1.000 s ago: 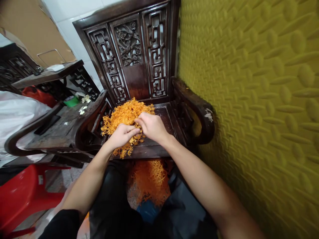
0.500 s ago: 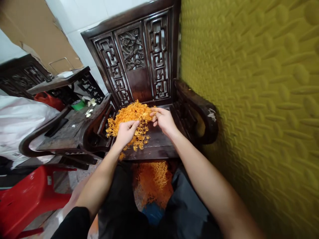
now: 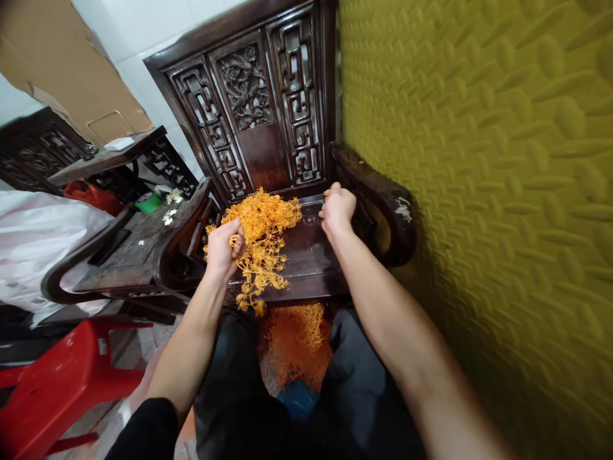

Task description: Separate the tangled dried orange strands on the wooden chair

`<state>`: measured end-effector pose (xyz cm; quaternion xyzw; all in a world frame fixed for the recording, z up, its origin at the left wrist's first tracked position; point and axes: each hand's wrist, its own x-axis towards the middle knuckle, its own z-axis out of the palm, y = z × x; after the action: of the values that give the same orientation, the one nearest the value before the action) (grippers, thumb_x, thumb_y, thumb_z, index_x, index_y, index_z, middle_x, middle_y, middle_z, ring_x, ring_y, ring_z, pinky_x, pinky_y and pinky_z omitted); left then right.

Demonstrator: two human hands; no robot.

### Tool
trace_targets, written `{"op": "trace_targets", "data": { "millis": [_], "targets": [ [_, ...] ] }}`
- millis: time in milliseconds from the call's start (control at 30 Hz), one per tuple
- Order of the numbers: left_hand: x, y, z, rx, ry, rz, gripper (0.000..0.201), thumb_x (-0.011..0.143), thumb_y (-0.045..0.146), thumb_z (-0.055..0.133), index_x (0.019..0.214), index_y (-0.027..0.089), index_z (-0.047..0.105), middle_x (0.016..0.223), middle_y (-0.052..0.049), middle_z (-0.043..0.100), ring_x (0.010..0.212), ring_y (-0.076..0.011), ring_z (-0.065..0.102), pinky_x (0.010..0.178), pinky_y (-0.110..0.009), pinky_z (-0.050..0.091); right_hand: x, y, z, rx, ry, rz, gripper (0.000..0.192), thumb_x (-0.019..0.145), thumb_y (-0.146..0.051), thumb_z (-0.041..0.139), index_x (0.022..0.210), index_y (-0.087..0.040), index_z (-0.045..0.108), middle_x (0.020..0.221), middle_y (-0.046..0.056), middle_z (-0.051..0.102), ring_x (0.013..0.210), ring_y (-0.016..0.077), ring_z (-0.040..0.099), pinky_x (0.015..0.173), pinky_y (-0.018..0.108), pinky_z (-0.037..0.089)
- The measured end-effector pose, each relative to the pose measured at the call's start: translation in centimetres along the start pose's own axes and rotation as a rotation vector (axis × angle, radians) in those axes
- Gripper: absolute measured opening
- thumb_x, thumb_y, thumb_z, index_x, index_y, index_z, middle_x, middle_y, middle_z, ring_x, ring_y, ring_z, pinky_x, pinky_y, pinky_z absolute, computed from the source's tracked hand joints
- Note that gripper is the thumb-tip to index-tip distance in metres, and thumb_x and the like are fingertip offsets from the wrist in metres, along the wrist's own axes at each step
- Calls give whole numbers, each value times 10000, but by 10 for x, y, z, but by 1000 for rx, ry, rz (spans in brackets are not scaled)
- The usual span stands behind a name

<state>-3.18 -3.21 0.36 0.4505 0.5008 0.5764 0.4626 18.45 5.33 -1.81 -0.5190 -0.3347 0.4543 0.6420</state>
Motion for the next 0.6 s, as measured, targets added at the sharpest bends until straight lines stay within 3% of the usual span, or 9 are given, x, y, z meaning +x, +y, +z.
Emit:
{"op": "trace_targets", "data": {
  "millis": [33, 67, 167, 233, 300, 367, 500, 600],
  "targets": [
    [2, 1, -2, -80, 21, -43, 380, 846, 499, 685, 696, 170, 568, 461, 71, 399, 343, -42, 274, 390, -203, 164, 3, 0, -4, 35, 27, 59, 356, 1036, -403, 419, 734, -216, 441, 499, -83, 407, 351, 65, 343, 355, 178, 294],
    [4, 0, -3, -142, 19, -87, 355, 855, 478, 686, 728, 169, 566, 479, 78, 388, 351, -37, 274, 391, -193, 173, 3, 1, -6, 44, -24, 129, 317, 1038, -333, 420, 756, -199, 473, 540, -60, 483, 362, 64, 397, 366, 180, 348],
    [11, -3, -2, -303, -75, -256, 200, 891, 354, 643, 863, 163, 590, 587, 59, 437, 431, -55, 389, 429, -187, 283, -16, 6, -3, 4, -305, 196, 146, 998, -192, 473, 901, -144, 570, 727, 17, 645, 458, 80, 559, 436, 211, 487],
    [13, -5, 0, -383, -121, -344, 117, 876, 245, 584, 941, 152, 611, 673, 20, 508, 519, -86, 486, 472, -210, 359, -32, 7, 6, 3, -428, 153, 115, 963, -166, 518, 1042, -140, 598, 750, 4, 638, 481, 85, 573, 419, 201, 460],
    [13, -7, 3, -400, -133, -376, 179, 813, 150, 554, 973, 135, 633, 742, -15, 565, 597, -109, 536, 513, -232, 401, -44, 7, 14, -29, -486, 126, 191, 956, -227, 547, 1121, -160, 618, 649, -44, 544, 420, 77, 481, 359, 183, 321],
    [13, -7, 5, -366, -132, -360, 252, 753, 86, 566, 985, 126, 656, 773, -24, 589, 645, -114, 549, 548, -237, 416, -54, 6, 20, -138, -527, 76, 272, 968, -393, 553, 1056, -164, 670, 558, -64, 444, 388, 76, 370, 364, 202, 214],
    [14, -9, 9, -304, -30, -285, 288, 709, 17, 609, 973, 107, 682, 797, -24, 611, 693, -100, 548, 610, -224, 420, -73, 5, 26, -457, -592, -217, 475, 870, -628, 628, 862, -166, 741, 684, 30, 642, 611, 144, 551, 548, 252, 373],
    [18, -11, 10, -340, 43, -283, 267, 707, 10, 607, 948, 100, 679, 767, -19, 591, 678, -85, 523, 626, -210, 405, -88, 5, 27, -624, -649, -284, 482, 807, -645, 687, 903, -179, 762, 783, 39, 715, 711, 176, 598, 644, 273, 391]
  ]
}}
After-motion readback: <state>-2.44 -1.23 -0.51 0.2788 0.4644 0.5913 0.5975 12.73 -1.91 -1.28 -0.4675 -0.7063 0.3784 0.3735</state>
